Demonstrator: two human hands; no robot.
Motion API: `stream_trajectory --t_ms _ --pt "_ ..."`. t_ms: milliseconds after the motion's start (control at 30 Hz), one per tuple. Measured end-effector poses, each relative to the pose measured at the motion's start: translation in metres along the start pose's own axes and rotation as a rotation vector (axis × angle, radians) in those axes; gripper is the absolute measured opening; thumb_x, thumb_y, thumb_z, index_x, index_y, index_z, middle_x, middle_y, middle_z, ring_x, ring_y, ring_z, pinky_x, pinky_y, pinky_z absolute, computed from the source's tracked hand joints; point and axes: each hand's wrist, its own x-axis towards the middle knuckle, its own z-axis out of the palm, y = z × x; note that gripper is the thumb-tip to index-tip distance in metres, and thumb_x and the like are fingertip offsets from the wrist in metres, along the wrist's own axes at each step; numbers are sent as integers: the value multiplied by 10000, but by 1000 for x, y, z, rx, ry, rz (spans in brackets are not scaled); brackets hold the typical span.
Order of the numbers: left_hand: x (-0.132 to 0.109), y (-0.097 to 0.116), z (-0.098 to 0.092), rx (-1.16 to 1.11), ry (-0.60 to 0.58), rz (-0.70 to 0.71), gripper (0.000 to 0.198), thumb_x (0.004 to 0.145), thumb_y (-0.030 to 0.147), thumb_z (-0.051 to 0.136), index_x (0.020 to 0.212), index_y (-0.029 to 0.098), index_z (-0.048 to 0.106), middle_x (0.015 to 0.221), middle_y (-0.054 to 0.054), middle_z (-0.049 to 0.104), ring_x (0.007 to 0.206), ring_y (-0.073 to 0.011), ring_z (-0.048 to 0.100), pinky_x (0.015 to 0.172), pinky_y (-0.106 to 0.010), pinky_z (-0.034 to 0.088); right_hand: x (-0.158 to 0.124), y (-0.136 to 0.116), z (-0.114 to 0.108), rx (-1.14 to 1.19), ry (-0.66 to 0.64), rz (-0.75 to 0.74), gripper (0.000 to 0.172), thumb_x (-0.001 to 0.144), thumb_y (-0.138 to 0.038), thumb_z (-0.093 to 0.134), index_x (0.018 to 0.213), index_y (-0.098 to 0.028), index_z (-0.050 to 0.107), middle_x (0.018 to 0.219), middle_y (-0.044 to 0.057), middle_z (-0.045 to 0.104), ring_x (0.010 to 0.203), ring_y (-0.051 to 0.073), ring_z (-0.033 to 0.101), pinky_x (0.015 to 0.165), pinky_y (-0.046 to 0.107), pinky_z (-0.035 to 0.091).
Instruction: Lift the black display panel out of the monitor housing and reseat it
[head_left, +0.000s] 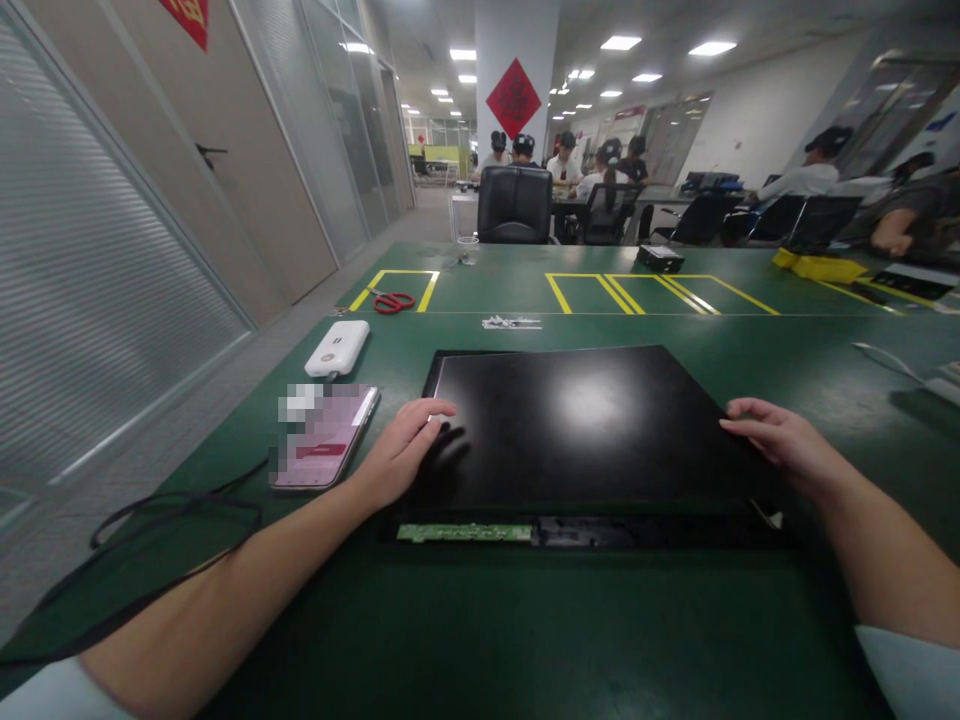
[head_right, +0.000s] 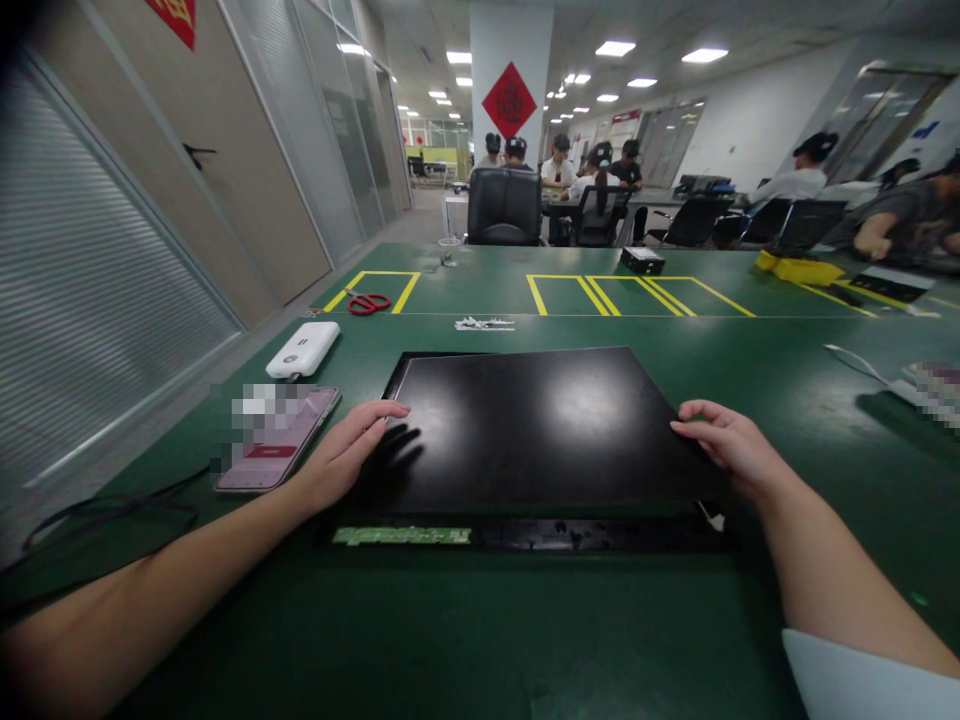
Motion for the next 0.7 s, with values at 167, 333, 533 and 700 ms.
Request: stream_trajectory --t_ms 167,333,533,700 --pt "1 1 0 17 -21 -57 354 1066 387 396 1193 205 672 1227 -103 726 1208 -281 638 1104 -477 480 -8 -9 1 15 -33 35 455 488 -333 961 766 -249 610 404 -79 437 317 26 281 361 143 147" --pt "1 2 -1 21 -32 -63 356 1061 393 392 1173 214 679 1222 -97 728 1206 -281 638 1110 -470 475 -8 -11 0 64 -17 19 474 504 -315 955 715 -251 535 411 -84 416 303 21 256 331 146 129" --pt "3 5 0 -2 -29 -95 353 1045 403 395 1149 224 680 1215 -97 733 1204 -290 643 1117 -480 465 -6 -10 3 192 -9 56 462 505 -185 907 770 -261 537 545 -49 609 389 115 550 364 181 446" --pt "4 8 0 0 -47 -102 346 1031 407 409 1124 219 685 1195 -100 735 1189 -304 644 1104 -492 469 -5 -9 4 117 -15 79 480 503 -216 891 801 -263 519 554 -59 604 381 110 531 339 182 416"
